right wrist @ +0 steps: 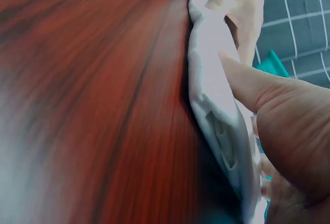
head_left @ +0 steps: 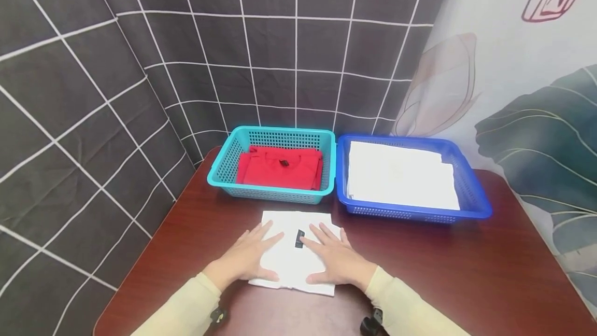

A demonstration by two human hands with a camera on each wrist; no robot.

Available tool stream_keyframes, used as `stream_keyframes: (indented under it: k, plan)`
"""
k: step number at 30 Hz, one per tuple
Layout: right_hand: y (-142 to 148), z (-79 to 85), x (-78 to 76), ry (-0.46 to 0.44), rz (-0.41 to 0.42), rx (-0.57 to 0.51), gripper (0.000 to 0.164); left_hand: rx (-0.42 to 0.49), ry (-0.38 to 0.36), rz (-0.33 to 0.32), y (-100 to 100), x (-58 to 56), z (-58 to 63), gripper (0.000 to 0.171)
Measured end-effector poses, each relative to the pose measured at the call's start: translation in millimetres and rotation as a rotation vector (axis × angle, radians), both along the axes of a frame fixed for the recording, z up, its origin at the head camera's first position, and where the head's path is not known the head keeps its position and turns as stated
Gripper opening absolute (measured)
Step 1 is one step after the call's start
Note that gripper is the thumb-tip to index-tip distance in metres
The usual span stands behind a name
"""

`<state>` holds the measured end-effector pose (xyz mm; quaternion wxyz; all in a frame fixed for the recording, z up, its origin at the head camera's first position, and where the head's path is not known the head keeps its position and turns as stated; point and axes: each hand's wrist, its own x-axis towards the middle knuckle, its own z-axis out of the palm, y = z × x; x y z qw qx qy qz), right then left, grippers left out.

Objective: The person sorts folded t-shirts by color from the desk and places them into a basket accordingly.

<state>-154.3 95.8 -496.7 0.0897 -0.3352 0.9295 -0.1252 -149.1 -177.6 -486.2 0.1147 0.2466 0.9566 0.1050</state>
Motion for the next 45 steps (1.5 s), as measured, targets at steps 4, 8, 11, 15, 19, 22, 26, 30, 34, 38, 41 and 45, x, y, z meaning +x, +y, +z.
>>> stream_keyframes:
  k: [4, 8, 11, 15, 19, 22, 26, 30, 34, 38, 41, 45]
  plan:
    - [25.8, -2.5, 1.0, 0.025, 0.002, -0.022, 0.088, -0.024, 0.0, -0.011, 24.9, -2.3, -1.4, 0.095]
    - [50.0, -2.2, 4.6, 0.043, -0.006, -0.05, 0.089, -0.042, 0.004, -0.017, 49.9, -2.2, -3.6, 0.097]
    - [64.9, -0.8, 7.6, 0.045, -0.022, -0.057, 0.09, -0.052, 0.004, -0.013, 66.6, -1.0, -4.2, 0.097]
    - [81.0, 0.5, 11.0, 0.043, -0.048, -0.055, 0.092, -0.057, 0.017, -0.01, 83.9, 2.2, -4.7, 0.097]
    - [94.2, 0.7, 14.4, 0.04, -0.065, -0.064, 0.093, -0.045, 0.03, -0.02, 97.8, 5.5, -3.6, 0.097]
    - [100.5, 0.9, 15.7, 0.034, -0.07, -0.075, 0.092, -0.036, 0.028, -0.024, 104.3, 6.8, -3.0, 0.098]
    - [105.2, 1.3, 16.5, 0.04, -0.069, -0.1, 0.091, -0.021, 0.014, -0.03, 106.4, 6.9, -2.2, 0.097]
    - [114.0, 4.6, 18.7, 0.054, -0.097, -0.211, 0.086, 0.054, -0.016, -0.017, 100.4, 6.1, 1.0, 0.089]
    - [132.1, 13.7, 23.1, 0.084, -0.214, -0.326, 0.076, 0.198, -0.047, 0.084, 90.4, 6.1, 6.7, 0.08]
    - [149.5, 22.1, 29.0, 0.056, -0.376, -0.367, 0.066, 0.344, -0.049, 0.181, 81.3, 6.7, 11.1, 0.072]
    - [157.2, 24.5, 33.0, -0.075, -0.446, -0.414, 0.062, 0.469, -0.115, 0.252, 78.9, 7.5, 12.3, 0.068]
    - [159.8, 22.7, 33.7, -0.353, -0.479, -0.559, 0.062, 0.688, -0.297, 0.381, 81.7, 7.0, 11.4, 0.066]
